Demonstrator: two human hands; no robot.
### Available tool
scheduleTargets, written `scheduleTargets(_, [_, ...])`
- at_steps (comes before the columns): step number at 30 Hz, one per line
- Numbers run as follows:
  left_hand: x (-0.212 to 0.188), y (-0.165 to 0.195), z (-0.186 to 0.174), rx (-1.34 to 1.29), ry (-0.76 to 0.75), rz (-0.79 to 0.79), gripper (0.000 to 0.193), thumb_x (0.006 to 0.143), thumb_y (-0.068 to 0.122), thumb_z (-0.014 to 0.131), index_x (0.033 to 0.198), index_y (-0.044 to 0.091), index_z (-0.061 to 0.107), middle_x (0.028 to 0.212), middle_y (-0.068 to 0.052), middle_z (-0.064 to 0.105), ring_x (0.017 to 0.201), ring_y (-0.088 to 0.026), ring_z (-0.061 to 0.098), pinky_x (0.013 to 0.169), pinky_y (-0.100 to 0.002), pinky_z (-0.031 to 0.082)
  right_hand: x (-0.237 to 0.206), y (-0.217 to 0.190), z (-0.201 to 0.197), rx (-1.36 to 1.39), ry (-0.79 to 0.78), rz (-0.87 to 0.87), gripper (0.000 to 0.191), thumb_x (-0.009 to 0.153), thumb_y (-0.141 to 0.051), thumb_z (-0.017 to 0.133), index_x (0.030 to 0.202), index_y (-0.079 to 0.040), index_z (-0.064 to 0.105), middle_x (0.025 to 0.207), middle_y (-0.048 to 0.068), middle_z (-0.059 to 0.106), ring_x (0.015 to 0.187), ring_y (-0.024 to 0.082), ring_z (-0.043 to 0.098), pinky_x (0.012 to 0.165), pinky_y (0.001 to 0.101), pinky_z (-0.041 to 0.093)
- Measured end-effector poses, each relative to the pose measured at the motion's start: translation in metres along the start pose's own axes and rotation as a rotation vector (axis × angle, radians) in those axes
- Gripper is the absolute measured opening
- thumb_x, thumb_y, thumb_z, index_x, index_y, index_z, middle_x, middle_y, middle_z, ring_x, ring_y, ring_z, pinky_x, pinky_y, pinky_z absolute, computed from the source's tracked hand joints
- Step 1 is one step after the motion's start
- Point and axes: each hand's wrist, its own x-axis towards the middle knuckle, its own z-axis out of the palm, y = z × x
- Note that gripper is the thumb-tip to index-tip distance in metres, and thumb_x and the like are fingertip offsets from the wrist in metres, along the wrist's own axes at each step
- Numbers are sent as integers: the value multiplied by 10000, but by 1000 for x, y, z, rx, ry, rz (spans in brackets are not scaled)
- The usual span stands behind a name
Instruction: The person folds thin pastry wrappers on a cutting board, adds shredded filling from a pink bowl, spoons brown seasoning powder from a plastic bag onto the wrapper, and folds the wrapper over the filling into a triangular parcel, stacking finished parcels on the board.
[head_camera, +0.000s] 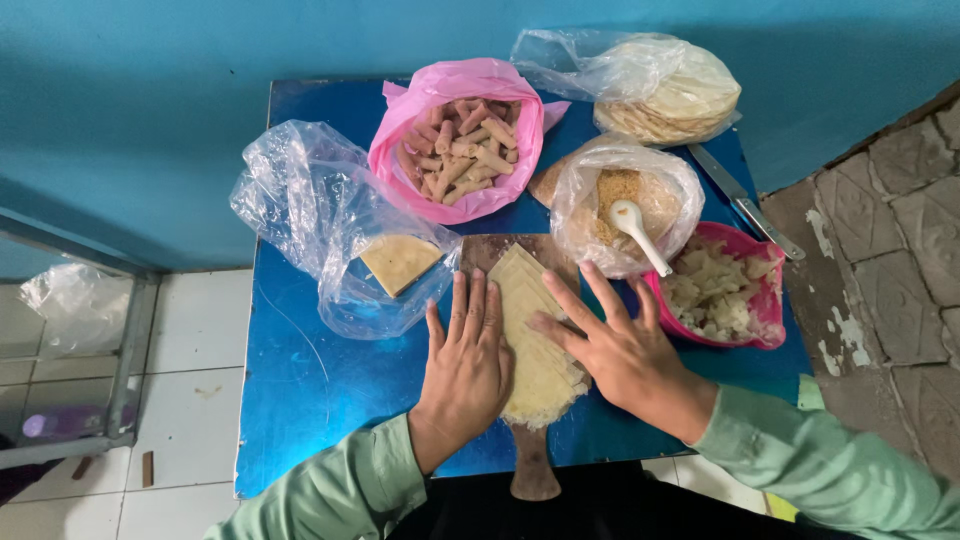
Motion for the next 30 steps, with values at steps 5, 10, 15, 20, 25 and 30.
scheduleTargets(5, [0, 1, 0, 12, -1, 0, 707, 901, 172, 536, 1514, -110, 325, 1620, -293, 274, 1537, -460, 179, 1164, -696, 163, -9, 13, -6, 35, 17, -44, 579, 854, -71, 547, 1368, -328, 613, 1688, 64, 242, 1521, 379, 193, 1096, 715, 234])
scheduleTargets(10, [0, 0, 1, 33, 12, 16, 701, 910, 183, 531, 1513, -112, 327, 1615, -303, 277, 1536, -465, 181, 1164, -693, 168, 3, 8, 5, -64, 108, -136, 674, 908, -78, 509, 1472, -442, 567, 1700, 30, 241, 1541, 340, 185, 1181, 658, 165])
scheduleTargets(15, [1, 1, 1, 39, 3, 6, 701, 905, 180, 528, 1513, -104, 327, 1614, -300, 282, 1535, -463, 179, 1166, -689, 159, 20, 9, 13, -228, 65, -101, 761, 907, -72, 502, 1544, -488, 490, 1712, 37, 230, 1560, 324, 197, 1207, 602, 102])
scheduleTargets(20, [1, 1, 1, 32, 12, -1, 710, 904, 174, 523, 1522, -109, 316, 1614, -301, 284, 1536, -463, 177, 1172, -690, 148, 38, 14, 19, -238, 51, -36, 723, 893, -78, 538, 1530, -418, 517, 1713, 67, 228, 1558, 351, 210, 1205, 642, 121])
scheduleTargets(25, [0, 1, 1, 24, 23, 7, 709, 904, 172, 527, 1516, -114, 313, 1614, -309, 282, 1535, -468, 186, 1170, -690, 154, 53, 29, 20, -294, -14, 72, 664, 884, -92, 564, 1499, -341, 545, 1733, 78, 215, 1570, 359, 204, 1195, 662, 142])
scheduleTargets(30, [1, 0, 2, 18, 17, -1, 720, 901, 169, 536, 1521, -114, 304, 1612, -311, 277, 1529, -474, 188, 1166, -694, 159, 58, 22, 24, -307, 89, -20, 761, 818, -18, 580, 1501, -356, 572, 1696, 117, 200, 1528, 422, 208, 1157, 699, 152])
